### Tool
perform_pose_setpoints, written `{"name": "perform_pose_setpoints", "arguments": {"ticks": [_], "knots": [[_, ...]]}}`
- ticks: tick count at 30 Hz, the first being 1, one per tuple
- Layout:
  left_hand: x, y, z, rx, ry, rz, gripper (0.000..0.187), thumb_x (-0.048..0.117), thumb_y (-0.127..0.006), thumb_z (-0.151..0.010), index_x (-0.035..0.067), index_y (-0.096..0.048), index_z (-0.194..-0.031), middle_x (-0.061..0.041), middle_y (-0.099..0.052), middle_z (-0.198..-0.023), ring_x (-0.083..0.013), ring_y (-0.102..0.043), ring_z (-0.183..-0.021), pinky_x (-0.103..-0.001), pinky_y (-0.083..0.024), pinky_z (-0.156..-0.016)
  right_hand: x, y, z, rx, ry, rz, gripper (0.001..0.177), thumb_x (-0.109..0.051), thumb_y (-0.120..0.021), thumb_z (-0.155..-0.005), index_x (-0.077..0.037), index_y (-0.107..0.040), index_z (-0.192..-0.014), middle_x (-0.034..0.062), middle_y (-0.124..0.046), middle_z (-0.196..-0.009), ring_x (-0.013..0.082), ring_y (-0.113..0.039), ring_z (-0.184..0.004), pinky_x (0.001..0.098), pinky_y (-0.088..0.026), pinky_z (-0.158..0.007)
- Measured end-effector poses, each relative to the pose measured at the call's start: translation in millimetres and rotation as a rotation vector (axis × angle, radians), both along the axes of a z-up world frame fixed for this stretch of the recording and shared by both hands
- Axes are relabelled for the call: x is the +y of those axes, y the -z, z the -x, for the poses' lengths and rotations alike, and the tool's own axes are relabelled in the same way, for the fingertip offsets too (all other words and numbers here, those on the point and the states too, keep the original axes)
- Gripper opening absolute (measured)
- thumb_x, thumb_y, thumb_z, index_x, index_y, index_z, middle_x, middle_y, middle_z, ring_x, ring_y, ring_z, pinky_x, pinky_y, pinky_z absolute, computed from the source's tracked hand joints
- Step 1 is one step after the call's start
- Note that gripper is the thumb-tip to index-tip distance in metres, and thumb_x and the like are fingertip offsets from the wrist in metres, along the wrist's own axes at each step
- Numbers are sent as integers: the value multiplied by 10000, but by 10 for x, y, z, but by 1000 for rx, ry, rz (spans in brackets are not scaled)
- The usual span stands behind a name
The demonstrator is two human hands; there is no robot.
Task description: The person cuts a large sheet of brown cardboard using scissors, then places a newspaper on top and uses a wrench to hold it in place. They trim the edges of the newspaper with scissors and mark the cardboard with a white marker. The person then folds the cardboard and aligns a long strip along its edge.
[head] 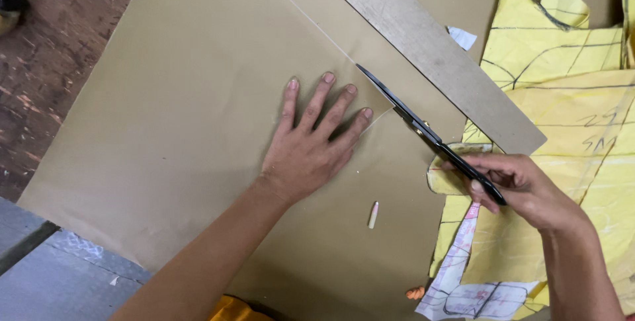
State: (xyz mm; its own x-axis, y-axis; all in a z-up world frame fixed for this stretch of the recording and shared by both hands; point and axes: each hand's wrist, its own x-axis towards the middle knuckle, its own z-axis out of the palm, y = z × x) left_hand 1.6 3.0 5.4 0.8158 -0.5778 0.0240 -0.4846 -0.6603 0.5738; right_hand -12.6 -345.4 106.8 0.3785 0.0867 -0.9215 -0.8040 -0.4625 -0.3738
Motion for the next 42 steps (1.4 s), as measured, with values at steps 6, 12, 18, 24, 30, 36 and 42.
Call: {"name": "perform_pose_setpoints", "arguments": {"ticks": [6,12,18,24,30,36,42], "knots": [[1,13,1,-26,-4,6,493,353,-668,-1020,194,-587,-1480,-130,-401,-1612,-393,-253,-1550,-722,-196,-1224,119,54,-39,2,-30,-9,405,-64,-666,-869,-20,-748,-1263,4,-514,-579,98,-440,-508,267,-361,-468],[19,12,-20,-17,-9,25,484,356,-655,-1025,191,-588,-1475,-131,-401,-1614,-390,-253,-1556,-720,-196,-1231,152,129,-53,-1,4,23,412,-38,-684,-837,-16,-736,-1246,20,-584,-603,113,-474,-473,275,-369,-413],[22,14,-4,1,8,19,499,356,-638,-1017,181,-581,-1480,-149,-395,-1609,-402,-231,-1551,-722,-172,-1225,219,200,-122,-39,29,-70,415,-15,-649,-882,6,-753,-1284,8,-524,-615,90,-457,-539,257,-370,-470],[28,38,-5,51,32,30,509,346,-619,-1015,182,-551,-1492,-154,-386,-1617,-411,-226,-1550,-731,-169,-1222,268,259,-164,-11,59,-58,429,-14,-662,-850,-10,-725,-1274,35,-597,-628,106,-482,-502,271,-390,-444],[40,40,-14,29,23,37,526,337,-607,-1010,180,-548,-1508,-149,-383,-1627,-413,-229,-1554,-730,-169,-1225,376,332,-265,-41,-10,-43,393,-28,-658,-876,-17,-743,-1260,34,-579,-625,103,-462,-507,266,-373,-464],[34,40,-37,34,2,46,516,346,-599,-1025,195,-549,-1516,-131,-377,-1647,-397,-232,-1575,-717,-180,-1251,476,332,-359,-105,28,-180,403,-44,-623,-901,-12,-723,-1290,24,-623,-643,95,-518,-525,265,-439,-482],[28,36,-63,54,10,30,542,360,-609,-1002,215,-531,-1518,-127,-363,-1654,-394,-210,-1578,-729,-175,-1243,670,365,-501,-70,1,-112,400,-45,-621,-894,-25,-745,-1274,24,-561,-603,106,-479,-516,278,-424,-481]]}}
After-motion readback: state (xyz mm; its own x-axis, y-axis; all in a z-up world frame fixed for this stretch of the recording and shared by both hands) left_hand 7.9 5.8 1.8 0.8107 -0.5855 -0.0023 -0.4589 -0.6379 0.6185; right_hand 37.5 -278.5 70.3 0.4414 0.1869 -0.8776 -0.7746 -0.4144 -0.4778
